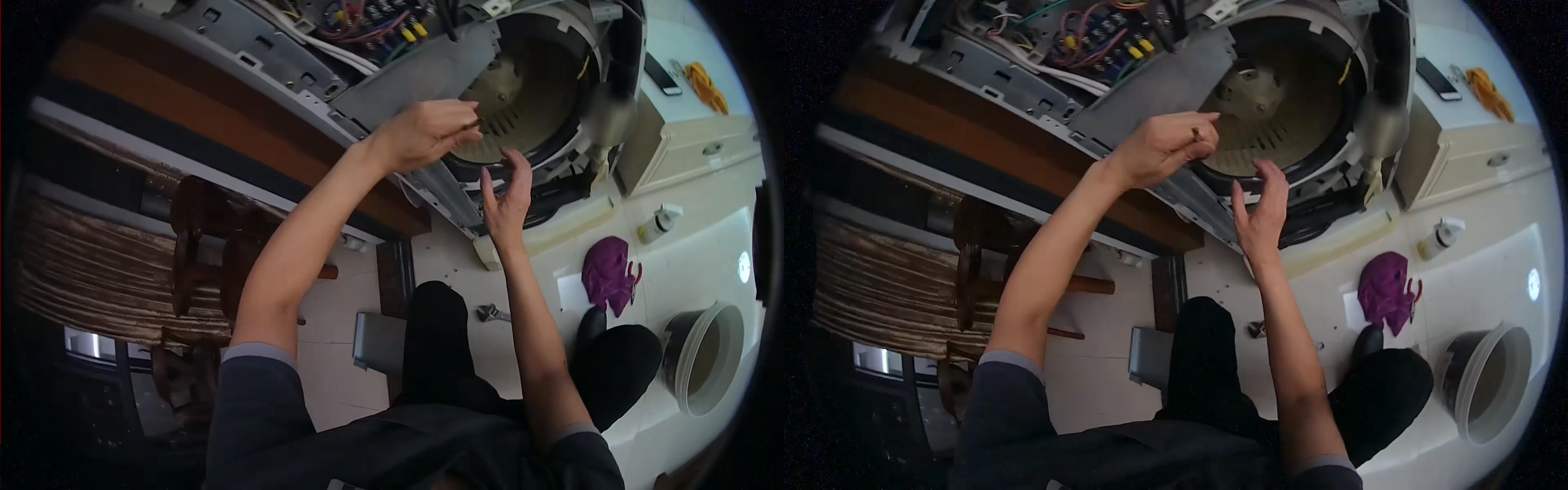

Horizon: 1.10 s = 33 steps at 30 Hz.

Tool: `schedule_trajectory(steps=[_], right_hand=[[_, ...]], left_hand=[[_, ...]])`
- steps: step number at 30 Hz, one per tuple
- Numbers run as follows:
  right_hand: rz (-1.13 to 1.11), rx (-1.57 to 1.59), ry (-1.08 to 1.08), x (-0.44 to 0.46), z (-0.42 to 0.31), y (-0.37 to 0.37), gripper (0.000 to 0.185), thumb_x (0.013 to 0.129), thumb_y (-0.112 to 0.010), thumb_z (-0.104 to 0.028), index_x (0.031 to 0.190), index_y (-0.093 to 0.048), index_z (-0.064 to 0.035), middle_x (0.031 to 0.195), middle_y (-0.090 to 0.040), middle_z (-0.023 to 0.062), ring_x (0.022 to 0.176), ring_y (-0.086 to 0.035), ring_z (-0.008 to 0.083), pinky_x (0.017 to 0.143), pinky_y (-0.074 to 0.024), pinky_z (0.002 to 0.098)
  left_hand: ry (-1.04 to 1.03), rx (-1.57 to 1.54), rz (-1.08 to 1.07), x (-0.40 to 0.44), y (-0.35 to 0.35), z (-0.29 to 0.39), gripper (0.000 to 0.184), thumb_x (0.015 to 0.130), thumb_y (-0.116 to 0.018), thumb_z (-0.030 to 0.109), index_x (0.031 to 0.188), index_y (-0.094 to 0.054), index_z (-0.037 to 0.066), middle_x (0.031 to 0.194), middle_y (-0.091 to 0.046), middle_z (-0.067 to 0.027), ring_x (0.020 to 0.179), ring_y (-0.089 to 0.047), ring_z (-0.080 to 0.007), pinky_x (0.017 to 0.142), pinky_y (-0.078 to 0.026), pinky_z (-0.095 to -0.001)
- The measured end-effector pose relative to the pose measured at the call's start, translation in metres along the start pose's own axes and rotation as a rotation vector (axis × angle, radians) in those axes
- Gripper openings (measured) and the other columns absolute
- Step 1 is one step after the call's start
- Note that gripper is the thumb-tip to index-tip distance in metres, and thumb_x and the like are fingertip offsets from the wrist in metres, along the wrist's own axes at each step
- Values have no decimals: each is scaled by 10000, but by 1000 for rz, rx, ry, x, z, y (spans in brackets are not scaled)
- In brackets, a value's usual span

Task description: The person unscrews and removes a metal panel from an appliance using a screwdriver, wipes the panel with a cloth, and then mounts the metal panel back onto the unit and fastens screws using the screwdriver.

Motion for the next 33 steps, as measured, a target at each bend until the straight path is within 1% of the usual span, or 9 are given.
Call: schedule_trajectory(steps=[1, 5, 7, 9, 16, 19, 23, 28, 33], right_hand=[[-31, 8, 73, 19, -25, 1, 347, 804, -686, -37, 1128, -564, -20, 1154, -587, 148, 1107, -541, 333, 927, -439, 396], [-266, 1, 92, 29, -22, -20, 331, 819, -677, -63, 1125, -559, -14, 1127, -587, 158, 1095, -548, 332, 924, -443, 396], [-361, 256, -61, 27, -20, -28, 317, 830, -674, -81, 1117, -560, -9, 1112, -588, 166, 1077, -552, 339, 915, -445, 390], [-344, 266, 48, 28, -27, -33, 336, 829, -683, -77, 1128, -545, -7, 1089, -585, 170, 1054, -560, 345, 898, -450, 375], [-366, 251, 11, 25, -16, -45, 339, 873, -638, -17, 1178, -489, -20, 1038, -567, 174, 954, -574, 328, 857, -453, 363], [-286, 321, -241, 15, 6, -37, 263, 942, -564, -76, 1170, -442, -27, 1003, -562, 171, 899, -561, 288, 844, -450, 337], [51, 460, -409, 41, 9, -5, 199, 925, -672, -191, 889, -556, -33, 755, -509, -24, 664, -470, 71, 600, -361, 220], [10, 629, -506, 91, -25, -4, 272, 911, -696, -195, 1112, -634, -24, 754, -575, -22, 557, -469, 47, 513, -354, 210], [46, 690, -288, 130, -49, -3, 363, 888, -710, -135, 1227, -631, -35, 901, -626, 4, 543, -485, 41, 492, -389, 207]], left_hand=[[-39, -24, -16, 1, 1, 2, 147, 947, -559, 83, 829, -523, 3, 805, -570, -80, 788, -593, -269, 1036, -442, -453], [-65, -19, -19, 1, 1, 4, 213, 954, -561, 163, 828, -529, -6, 820, -567, -91, 829, -585, -302, 1034, -437, -447], [-34, -3, -43, 2, 2, 4, 231, 955, -562, 186, 833, -530, -8, 833, -573, -98, 848, -586, -313, 1033, -438, -445], [-149, -25, 25, 3, 3, 8, 281, 961, -553, 214, 806, -508, -16, 804, -488, -136, 801, -511, -342, 723, -429, -409], [-181, 48, 27, 3, -1, 5, 237, 942, -580, 211, 856, -554, -8, 834, -530, -126, 837, -540, -337, 750, -443, -404], [-133, 11, 65, 2, 2, 9, 264, 863, -670, 220, 1019, -615, 14, 884, -601, -134, 900, -590, -339, 877, -481, -383], [-99, 136, 117, -1, -6, 2, 270, 838, -682, 214, 1016, -608, 25, 884, -626, -121, 898, -610, -334, 970, -479, -384], [-188, 613, -383, -12, -20, -5, 271, 788, -711, 305, 749, -679, 39, 817, -689, -75, 881, -639, -253, 1066, -408, -384], [-241, 746, -334, -20, -26, -12, 284, 739, -730, 322, 613, -668, 75, 717, -661, -57, 840, -640, -223, 1030, -406, -348]])
Point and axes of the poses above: each hand's wrist, its own x-axis towards the middle knuckle, its own y-axis out of the back of the hand, z = x × y, the point moved 3 cm from there along x, towards the middle knuckle
